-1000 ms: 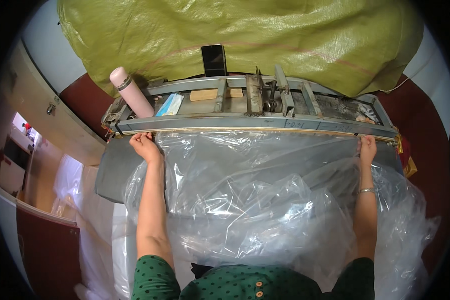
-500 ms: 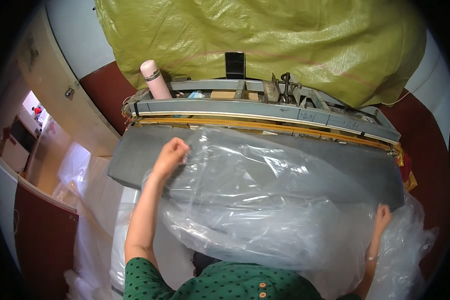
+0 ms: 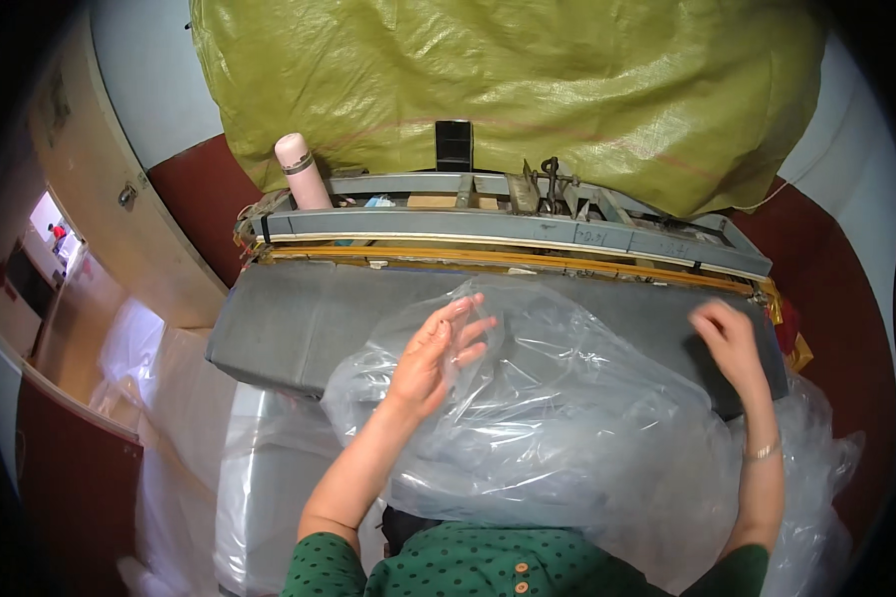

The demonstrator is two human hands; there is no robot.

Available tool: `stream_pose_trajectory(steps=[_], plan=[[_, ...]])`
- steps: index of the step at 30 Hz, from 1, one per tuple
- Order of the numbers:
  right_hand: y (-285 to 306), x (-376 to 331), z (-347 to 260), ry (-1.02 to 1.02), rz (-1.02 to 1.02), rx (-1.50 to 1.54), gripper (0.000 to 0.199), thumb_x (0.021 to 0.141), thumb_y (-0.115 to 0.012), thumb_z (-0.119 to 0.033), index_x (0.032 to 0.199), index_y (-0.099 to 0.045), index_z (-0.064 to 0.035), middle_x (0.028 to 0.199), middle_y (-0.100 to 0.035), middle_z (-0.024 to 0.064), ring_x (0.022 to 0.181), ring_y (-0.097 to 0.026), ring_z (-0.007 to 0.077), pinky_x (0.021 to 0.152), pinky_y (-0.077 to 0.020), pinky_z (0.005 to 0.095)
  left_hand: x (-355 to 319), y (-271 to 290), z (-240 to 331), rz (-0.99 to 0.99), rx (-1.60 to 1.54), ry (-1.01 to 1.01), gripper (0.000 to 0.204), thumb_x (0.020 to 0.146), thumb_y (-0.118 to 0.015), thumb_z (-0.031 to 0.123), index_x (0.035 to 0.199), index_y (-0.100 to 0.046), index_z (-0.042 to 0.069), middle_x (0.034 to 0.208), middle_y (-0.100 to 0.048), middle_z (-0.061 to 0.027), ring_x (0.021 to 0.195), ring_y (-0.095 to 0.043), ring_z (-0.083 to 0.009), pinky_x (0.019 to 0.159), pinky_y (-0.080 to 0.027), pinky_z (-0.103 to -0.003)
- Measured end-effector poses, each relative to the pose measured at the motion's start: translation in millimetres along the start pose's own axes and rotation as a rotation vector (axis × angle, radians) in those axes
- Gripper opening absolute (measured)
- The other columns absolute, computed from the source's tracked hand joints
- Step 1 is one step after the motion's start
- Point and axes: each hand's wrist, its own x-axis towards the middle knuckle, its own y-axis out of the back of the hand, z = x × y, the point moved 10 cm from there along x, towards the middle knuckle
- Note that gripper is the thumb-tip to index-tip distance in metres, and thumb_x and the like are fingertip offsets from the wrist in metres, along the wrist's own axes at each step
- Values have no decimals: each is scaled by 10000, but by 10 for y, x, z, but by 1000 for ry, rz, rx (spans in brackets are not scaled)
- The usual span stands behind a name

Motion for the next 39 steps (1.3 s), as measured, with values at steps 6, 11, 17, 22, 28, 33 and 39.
stream_pose_trajectory(steps=[6,11,17,22,28,33,39], plan=[[-1383,651,-1755,573,-300,261,383,799,-637,-155,1134,-533,0,1137,-534,140,1060,-521,249,907,-414,328,-91,-251,-170,-22,-126,0,444,940,-446,307,1330,-385,104,1403,-341,-61,1234,-405,-262,954,-378,-363],[-2054,903,-1394,191,-316,641,191,901,-510,-169,978,-567,-4,815,-588,61,787,-540,137,738,-435,273,-390,-81,194,125,628,-294,409,920,-471,183,1293,-429,19,1319,-445,-151,1220,-420,-309,993,-347,-389],[76,1055,1233,-215,799,476,207,889,-500,-197,981,-597,-40,888,-585,50,826,-545,158,764,-440,305,-1477,190,592,241,1725,-637,450,840,-526,92,1266,-440,-26,1311,-436,-207,1245,-370,-390,1015,-313,-438],[1385,-360,3730,-418,922,-287,301,918,-442,-221,1046,-585,10,976,-635,155,902,-586,255,819,-433,344,-1898,1105,840,707,1846,-414,564,839,-539,111,1334,-319,-43,1401,-293,-222,1317,-236,-388,1066,-210,-448],[1063,-1371,4253,-741,520,-724,314,929,-409,-296,964,-548,-17,878,-613,223,825,-576,410,692,-433,486,-1313,1299,1157,782,1745,-427,619,827,-572,135,1358,-290,-13,1439,-219,-210,1339,-191,-369,1086,-171,-434],[998,-1293,3911,-720,502,-779,366,946,-370,-339,930,-537,-14,858,-602,250,828,-560,435,676,-419,511,-1001,907,987,355,1783,-382,707,761,-660,176,1363,-315,42,1437,-247,-183,1337,-208,-356,1086,-159,-457],[968,-1234,3951,-712,482,-778,426,953,-334,-386,947,-532,-9,873,-602,255,821,-564,437,661,-425,510,-1261,504,366,77,2118,-163,500,656,-634,50,1143,-523,68,1160,-521,-116,1134,-443,-304,1008,-251,-480]])
